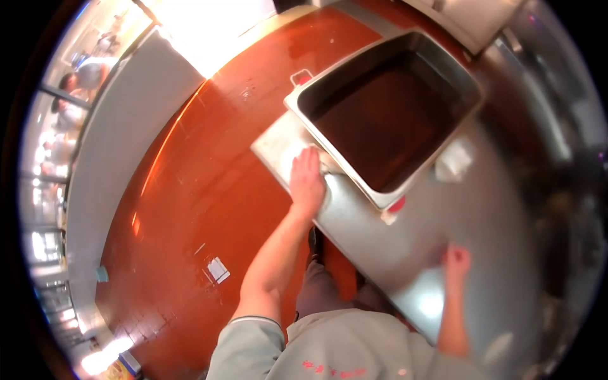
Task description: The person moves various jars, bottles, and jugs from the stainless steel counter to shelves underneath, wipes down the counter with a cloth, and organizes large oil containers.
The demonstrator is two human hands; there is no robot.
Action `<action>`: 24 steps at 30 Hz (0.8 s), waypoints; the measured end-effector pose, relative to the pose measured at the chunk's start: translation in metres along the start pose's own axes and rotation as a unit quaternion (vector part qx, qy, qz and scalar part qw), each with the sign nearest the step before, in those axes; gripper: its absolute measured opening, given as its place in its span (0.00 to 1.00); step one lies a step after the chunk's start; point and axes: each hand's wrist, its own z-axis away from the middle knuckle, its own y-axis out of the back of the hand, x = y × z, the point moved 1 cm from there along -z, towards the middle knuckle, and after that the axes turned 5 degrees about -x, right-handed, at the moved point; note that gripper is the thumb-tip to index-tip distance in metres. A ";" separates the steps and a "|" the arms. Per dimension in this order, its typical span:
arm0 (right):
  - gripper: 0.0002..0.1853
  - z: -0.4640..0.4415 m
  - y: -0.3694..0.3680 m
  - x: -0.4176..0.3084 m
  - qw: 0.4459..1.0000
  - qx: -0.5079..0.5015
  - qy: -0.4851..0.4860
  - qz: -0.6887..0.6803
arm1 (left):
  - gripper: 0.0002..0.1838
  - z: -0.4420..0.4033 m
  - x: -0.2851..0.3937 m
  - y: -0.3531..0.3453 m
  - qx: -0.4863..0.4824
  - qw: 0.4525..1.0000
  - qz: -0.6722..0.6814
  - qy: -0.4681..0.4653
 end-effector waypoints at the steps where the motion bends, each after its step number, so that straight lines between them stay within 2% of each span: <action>1: 0.07 0.015 0.001 -0.002 1.000 0.015 -0.015 -0.008 | 0.29 -0.024 -0.023 -0.003 0.006 1.000 -0.028 0.012; 2: 0.07 0.032 0.000 -0.002 0.999 0.030 -0.031 -0.016 | 0.27 -0.048 -0.048 -0.005 0.010 0.998 -0.057 0.023; 4: 0.06 0.057 -0.008 -0.010 0.997 0.058 -0.054 -0.026 | 0.23 -0.091 -0.095 -0.011 0.093 0.989 -0.114 0.017; 5: 0.06 0.071 -0.012 -0.017 0.995 0.073 -0.063 -0.023 | 0.22 -0.112 -0.113 -0.011 0.090 0.988 -0.116 0.037; 6: 0.06 0.084 -0.016 -0.021 0.993 0.087 -0.074 -0.020 | 0.21 -0.126 -0.125 -0.008 0.085 0.988 -0.119 0.058; 9: 0.04 0.110 -0.025 -0.020 0.992 0.089 -0.075 -0.038 | 0.14 -0.144 -0.132 -0.005 -0.028 0.975 0.045 0.214; 13: 0.03 0.121 -0.035 -0.013 0.990 0.069 -0.119 -0.033 | 0.11 -0.106 -0.101 0.007 0.099 0.993 0.024 0.052; 15: 0.03 0.115 -0.040 -0.008 0.991 0.056 -0.119 -0.038 | 0.12 -0.076 -0.075 0.008 0.049 0.995 0.084 0.038; 16: 0.04 0.108 -0.046 0.008 0.989 0.057 -0.112 -0.072 | 0.15 -0.042 -0.048 -0.004 0.073 0.996 0.043 -0.012; 17: 0.04 0.107 -0.045 0.010 0.990 0.049 -0.114 -0.067 | 0.17 -0.026 -0.025 0.004 0.050 0.997 0.062 -0.013; 20: 0.05 0.104 -0.045 -0.007 0.988 0.033 -0.112 -0.098 | 0.16 0.026 0.024 0.013 0.022 0.988 0.132 -0.072; 23: 0.06 0.109 -0.050 -0.017 0.988 0.030 -0.095 -0.122 | 0.20 0.084 0.062 0.020 -0.093 0.970 0.195 -0.110; 24: 0.07 0.112 -0.048 -0.015 0.990 0.023 -0.095 -0.104 | 0.17 0.098 0.078 0.023 -0.099 0.965 0.210 -0.119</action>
